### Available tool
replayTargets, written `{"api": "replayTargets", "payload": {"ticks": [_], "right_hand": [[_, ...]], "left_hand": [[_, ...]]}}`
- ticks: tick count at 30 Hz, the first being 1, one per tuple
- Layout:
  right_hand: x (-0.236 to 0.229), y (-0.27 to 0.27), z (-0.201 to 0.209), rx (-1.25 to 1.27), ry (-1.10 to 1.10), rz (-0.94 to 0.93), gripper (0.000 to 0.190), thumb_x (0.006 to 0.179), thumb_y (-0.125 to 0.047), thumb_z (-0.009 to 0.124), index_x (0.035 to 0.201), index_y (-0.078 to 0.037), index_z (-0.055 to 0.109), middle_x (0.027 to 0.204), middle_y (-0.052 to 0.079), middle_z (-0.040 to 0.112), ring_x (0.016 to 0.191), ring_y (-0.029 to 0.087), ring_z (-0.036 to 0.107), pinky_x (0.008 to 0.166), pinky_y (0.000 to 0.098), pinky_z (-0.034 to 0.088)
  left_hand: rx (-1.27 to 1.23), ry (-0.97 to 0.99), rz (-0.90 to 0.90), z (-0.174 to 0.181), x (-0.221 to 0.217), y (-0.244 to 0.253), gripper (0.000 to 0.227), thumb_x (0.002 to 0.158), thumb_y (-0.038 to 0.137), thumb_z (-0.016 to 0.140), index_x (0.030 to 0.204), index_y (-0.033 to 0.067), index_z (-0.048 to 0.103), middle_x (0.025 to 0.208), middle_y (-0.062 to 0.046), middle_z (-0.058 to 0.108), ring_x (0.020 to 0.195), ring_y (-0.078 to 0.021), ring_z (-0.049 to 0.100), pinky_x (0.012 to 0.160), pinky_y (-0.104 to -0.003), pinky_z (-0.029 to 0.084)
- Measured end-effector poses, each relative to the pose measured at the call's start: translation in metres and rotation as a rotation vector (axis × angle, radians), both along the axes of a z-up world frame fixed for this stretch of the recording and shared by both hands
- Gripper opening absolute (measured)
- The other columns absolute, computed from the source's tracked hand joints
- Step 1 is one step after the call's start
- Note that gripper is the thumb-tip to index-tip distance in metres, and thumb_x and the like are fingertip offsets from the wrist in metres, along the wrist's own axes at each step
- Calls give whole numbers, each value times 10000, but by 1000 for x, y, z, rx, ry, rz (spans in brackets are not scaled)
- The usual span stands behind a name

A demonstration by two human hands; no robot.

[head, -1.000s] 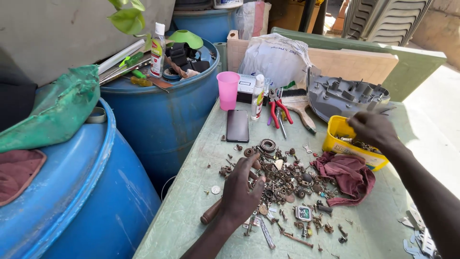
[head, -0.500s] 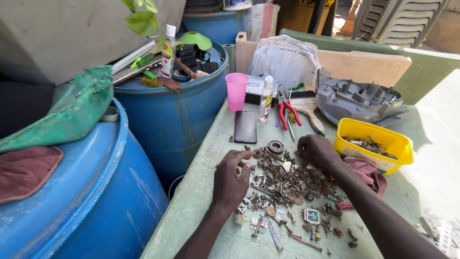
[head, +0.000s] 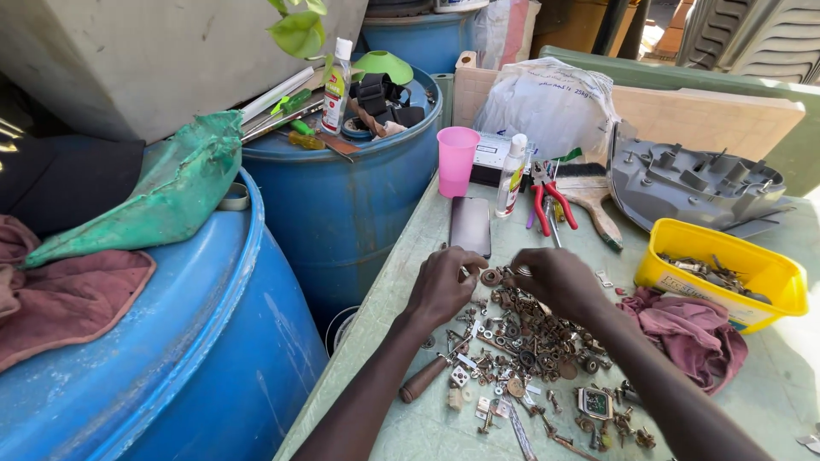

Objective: Sorting through a pile of small metal hardware and salvaged components on a workbench.

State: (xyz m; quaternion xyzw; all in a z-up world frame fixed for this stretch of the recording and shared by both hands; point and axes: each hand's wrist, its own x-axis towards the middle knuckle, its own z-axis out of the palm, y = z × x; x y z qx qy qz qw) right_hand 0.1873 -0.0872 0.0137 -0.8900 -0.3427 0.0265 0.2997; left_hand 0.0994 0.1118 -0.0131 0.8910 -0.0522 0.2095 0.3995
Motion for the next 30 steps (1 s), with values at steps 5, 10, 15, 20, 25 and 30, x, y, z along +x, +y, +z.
{"api": "replayTargets", "payload": {"ticks": [5, 10, 15, 20, 25, 30], "right_hand": [[26, 14, -28, -233, -180, -8, 110, 869, -160, 672, 976, -136, 676, 674, 128, 686, 668, 348, 709, 629, 425, 547], [-15, -14, 20, 841, 641, -129, 120, 969, -133, 539, 1053, -55, 574, 580, 8, 328, 412, 100, 346, 328, 183, 249], [20, -37, -11, 987, 857, -63, 255, 955, -313, 481, 977, -63, 525, 682, 107, 489, 386, 101, 394, 275, 142, 234], [18, -7, -13, 680, 364, -165, 171, 887, -86, 666, 789, 51, 642, 514, 112, 466, 372, 110, 380, 292, 187, 210], [47, 25, -18, -326, -133, -66, 213, 861, -209, 663, 1053, -256, 745, 661, 129, 686, 682, 346, 680, 633, 412, 559], [23, 20, -6, 174, 172, -48, 131, 821, -107, 665, 949, -120, 693, 579, 92, 546, 548, 252, 525, 491, 333, 403]], "left_hand": [[14, -26, -104, 10, -21, -23, 177, 784, 13, 725, 939, 91, 756, 865, -141, 678, 807, -335, 699, 740, -462, 562], [271, -92, -109, -15, 3, -34, 85, 824, 70, 746, 891, 120, 761, 891, -97, 621, 858, -287, 645, 764, -435, 562], [220, -85, -123, -28, 18, -31, 105, 835, 66, 703, 869, 144, 765, 867, -57, 631, 892, -237, 618, 842, -418, 538], [-345, -36, -93, 2, 5, -11, 100, 816, 91, 667, 864, 146, 736, 929, -61, 692, 998, -214, 678, 920, -340, 537], [-1187, 136, -27, 9, -4, 12, 153, 978, 209, 502, 923, 71, 470, 822, -147, 691, 654, -229, 723, 551, -259, 591], [-605, 101, 148, -10, 13, 9, 140, 874, 222, 664, 972, 125, 686, 645, -69, 588, 558, -215, 647, 492, -312, 513]]}}
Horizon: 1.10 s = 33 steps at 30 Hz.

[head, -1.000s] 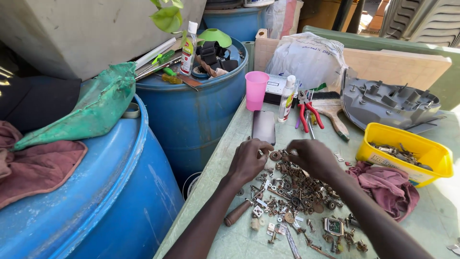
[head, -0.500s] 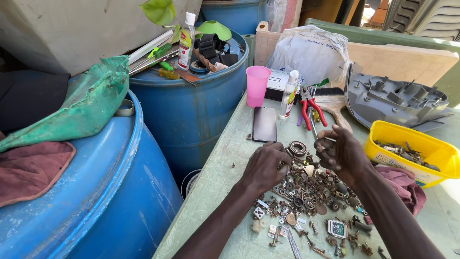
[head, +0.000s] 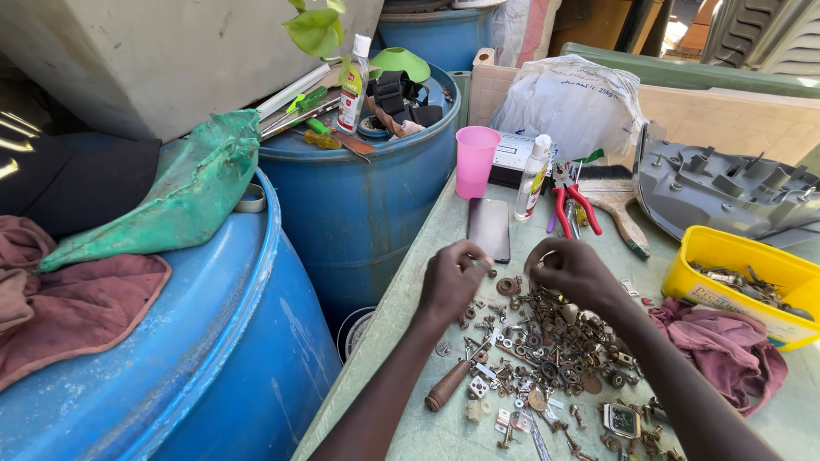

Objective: Sorting through a pile of small metal hardware and salvaged components on a workbench.

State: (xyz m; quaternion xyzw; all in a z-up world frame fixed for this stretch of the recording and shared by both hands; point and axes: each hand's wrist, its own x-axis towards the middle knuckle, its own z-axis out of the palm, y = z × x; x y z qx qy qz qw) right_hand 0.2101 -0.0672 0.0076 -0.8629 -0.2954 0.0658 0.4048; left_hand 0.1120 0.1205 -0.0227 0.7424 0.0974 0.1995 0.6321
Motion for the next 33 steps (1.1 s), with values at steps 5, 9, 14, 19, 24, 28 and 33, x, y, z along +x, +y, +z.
{"api": "replayTargets", "payload": {"ticks": [5, 9, 14, 19, 24, 28, 33], "right_hand": [[-2, -16, 3, 640, 578, -46, 260, 916, -280, 469, 1014, -60, 568, 659, 116, 528, 476, 167, 495, 302, 241, 354], [10, -8, -8, 303, 176, -23, 161, 909, -188, 642, 889, -34, 684, 516, 96, 505, 405, 172, 482, 341, 249, 345], [-1, 8, 2, -260, -73, 87, 156, 839, -159, 688, 945, -190, 797, 610, 159, 672, 662, 334, 670, 666, 416, 533], [-14, 11, 18, -368, -172, 170, 221, 852, -132, 641, 1024, -171, 774, 522, 118, 580, 532, 257, 552, 553, 376, 469], [-11, 9, 9, -295, -155, 201, 125, 806, -118, 697, 885, -160, 785, 484, 71, 558, 490, 225, 540, 510, 345, 461], [-21, -3, 11, 374, 370, -15, 184, 851, -129, 579, 953, -9, 674, 552, 135, 514, 442, 220, 525, 370, 294, 412], [-13, -6, -1, 457, 396, 14, 253, 919, -212, 572, 792, 6, 587, 568, 137, 495, 406, 191, 489, 310, 235, 335]], "left_hand": [[578, 63, -161, -10, 3, -24, 268, 879, 169, 682, 1146, 180, 703, 625, -45, 628, 684, -269, 698, 732, -470, 589], [629, 83, -174, -5, 0, -24, 107, 855, 170, 664, 926, 208, 735, 670, -72, 669, 763, -342, 714, 739, -488, 565], [450, 19, -83, 5, 1, 8, 221, 837, 151, 611, 965, 255, 758, 524, -27, 522, 624, -288, 648, 679, -449, 536], [624, 108, -166, 16, -20, 9, 212, 828, 143, 678, 984, 238, 784, 661, -152, 669, 791, -426, 698, 775, -526, 551], [814, 154, -195, 0, -2, 0, 111, 821, 168, 684, 884, 230, 751, 820, -96, 738, 923, -408, 713, 833, -548, 550], [762, 123, -236, 18, -21, 3, 100, 813, 173, 708, 878, 130, 645, 754, -109, 655, 913, -420, 680, 845, -602, 520], [668, 117, -331, -29, 17, 11, 69, 798, 162, 626, 830, 138, 570, 650, -50, 605, 760, -329, 654, 749, -532, 517]]}}
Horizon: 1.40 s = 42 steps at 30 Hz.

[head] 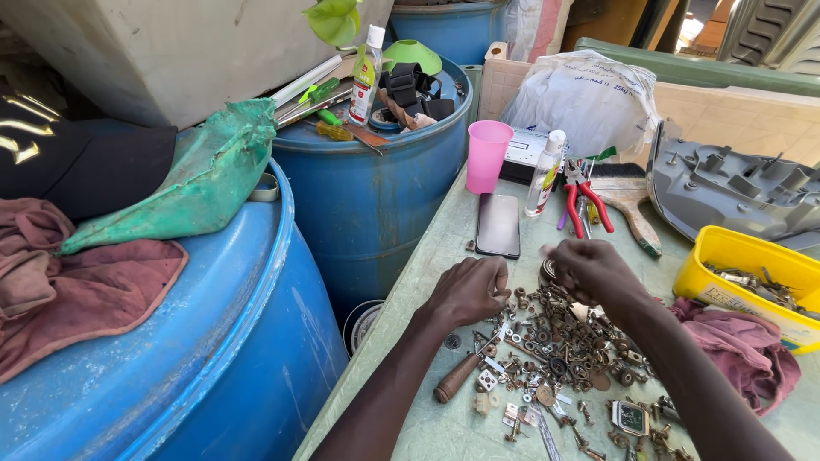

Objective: Sorting through a pile of small metal hardware and salvaged components on a workbench.

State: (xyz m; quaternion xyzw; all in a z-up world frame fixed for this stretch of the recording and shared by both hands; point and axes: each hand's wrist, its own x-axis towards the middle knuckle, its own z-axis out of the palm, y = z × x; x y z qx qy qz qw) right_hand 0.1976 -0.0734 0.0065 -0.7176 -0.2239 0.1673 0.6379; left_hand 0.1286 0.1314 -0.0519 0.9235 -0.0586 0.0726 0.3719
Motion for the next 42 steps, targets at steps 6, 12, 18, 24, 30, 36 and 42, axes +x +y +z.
{"api": "replayTargets", "payload": {"ticks": [6, 12, 18, 24, 30, 36, 42], "right_hand": [[-22, 30, 10, -971, -633, 36, 235, 887, -329, 712, 936, -101, 736, 751, 135, 720, 704, 275, 707, 674, 393, 570], [-20, 15, 13, -544, -257, 161, 246, 927, -231, 632, 922, 13, 662, 682, 82, 553, 547, 192, 534, 473, 275, 408], [-12, -20, -7, 209, 307, 130, 421, 978, -409, 498, 948, 3, 580, 564, 115, 437, 383, 149, 411, 287, 198, 278], [-53, -20, 10, 212, 244, 41, 311, 1004, -250, 574, 878, 26, 640, 490, 95, 406, 337, 135, 395, 256, 182, 277], [-84, -4, 28, 167, 71, 48, 164, 922, -94, 633, 962, 60, 669, 460, 115, 447, 332, 125, 413, 237, 169, 260], [-86, 25, 20, -120, -169, 110, 112, 883, -27, 670, 890, 56, 746, 432, 75, 464, 338, 147, 392, 318, 226, 287], [-91, 65, 3, -770, -690, 112, 133, 841, -293, 718, 903, -174, 713, 505, 79, 580, 558, 304, 608, 594, 409, 487]], "left_hand": [[-679, -27, -6, 29, -13, 9, 174, 876, 105, 495, 1036, 77, 558, 587, -60, 502, 459, -168, 494, 433, -287, 388], [-1172, -48, 116, 25, -12, 14, 192, 901, 162, 441, 826, 72, 594, 591, -86, 511, 361, -106, 472, 304, -196, 317], [-404, -122, 238, 20, 1, -4, 266, 914, 201, 419, 978, 103, 659, 803, -116, 690, 698, -251, 644, 594, -368, 511], [222, -201, 245, 7, 4, -20, 109, 875, 208, 637, 908, 104, 629, 827, -99, 648, 834, -375, 711, 727, -492, 578], [-340, -166, 203, 37, -2, -1, 159, 871, 273, 574, 828, 169, 685, 754, -63, 647, 832, -285, 659, 768, -415, 543], [-1430, -3, 82, 41, -13, 21, 294, 937, 333, 425, 705, 158, 466, 579, 22, 407, 406, -101, 445, 307, -198, 288], [-1385, -19, 160, 15, 1, 43, 260, 1008, 256, 432, 824, 101, 530, 574, 12, 479, 361, -111, 473, 253, -214, 302]]}}
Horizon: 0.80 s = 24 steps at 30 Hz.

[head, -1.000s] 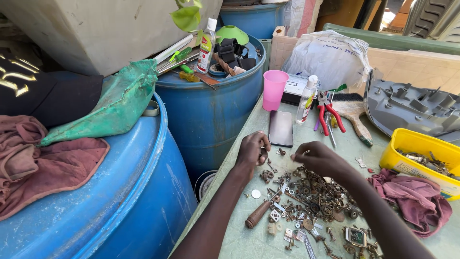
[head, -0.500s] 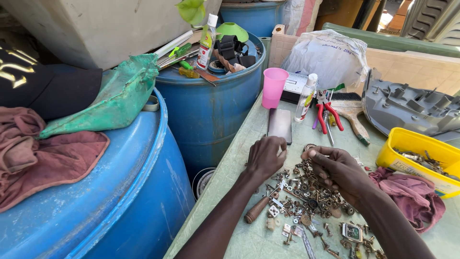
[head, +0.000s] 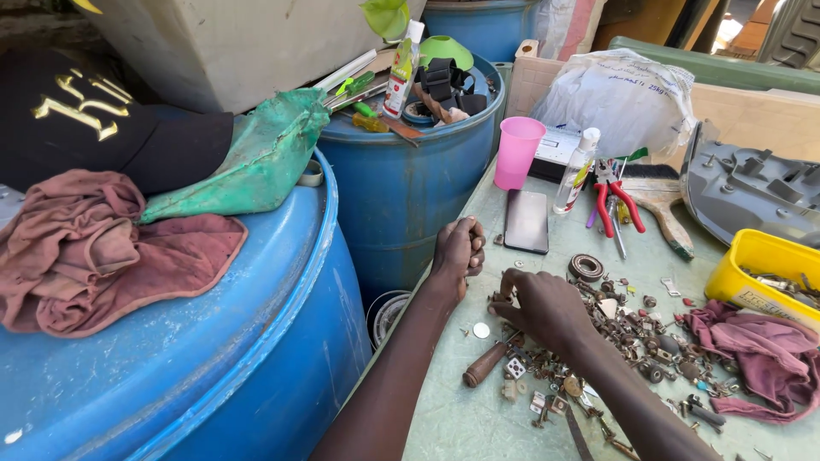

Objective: Sorting through a pile of small metal hardware and salvaged components on a workbench.

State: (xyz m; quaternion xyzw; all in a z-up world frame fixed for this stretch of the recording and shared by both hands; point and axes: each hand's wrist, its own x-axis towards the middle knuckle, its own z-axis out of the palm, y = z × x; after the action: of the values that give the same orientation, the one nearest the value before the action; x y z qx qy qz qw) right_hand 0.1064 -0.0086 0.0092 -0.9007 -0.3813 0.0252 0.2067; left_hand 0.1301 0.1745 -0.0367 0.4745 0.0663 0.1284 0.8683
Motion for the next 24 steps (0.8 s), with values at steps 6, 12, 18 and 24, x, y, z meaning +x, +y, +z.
{"api": "replayTargets", "payload": {"ticks": [6, 12, 18, 24], "right_hand": [[2, -11, -2, 427, 473, -23, 162, 867, -165, 625, 1001, -81, 662, 483, 58, 494, 444, 232, 516, 447, 335, 386], [15, -31, -15, 1017, 1174, -85, 421, 916, -463, 468, 1051, -81, 584, 654, 118, 550, 454, 183, 532, 305, 222, 331], [13, -42, -25, 1215, 1322, -250, 341, 946, -444, 495, 915, -122, 601, 687, 63, 630, 480, 154, 578, 279, 140, 305], [21, -109, -12, 1388, 1357, -362, 212, 940, -385, 607, 961, -178, 570, 790, -11, 618, 593, 46, 578, 396, 88, 397]], "left_hand": [[1, -26, 100, -11, 8, -2, 122, 946, 134, 463, 990, 74, 560, 593, -3, 455, 374, -99, 458, 267, -199, 300], [-269, -193, -15, -6, 0, -55, 240, 999, 154, 406, 1100, 63, 604, 870, -141, 679, 748, -272, 683, 617, -329, 563], [840, -388, -10, 30, -49, -118, 329, 1038, 293, 397, 1302, 196, 569, 1096, -72, 703, 1211, -283, 599, 1136, -454, 322], [709, -571, -296, 71, -89, -99, 630, 1034, 439, 400, 1584, 171, 248, 1533, -173, 436, 1464, -370, 347, 1180, -604, 243]]}}
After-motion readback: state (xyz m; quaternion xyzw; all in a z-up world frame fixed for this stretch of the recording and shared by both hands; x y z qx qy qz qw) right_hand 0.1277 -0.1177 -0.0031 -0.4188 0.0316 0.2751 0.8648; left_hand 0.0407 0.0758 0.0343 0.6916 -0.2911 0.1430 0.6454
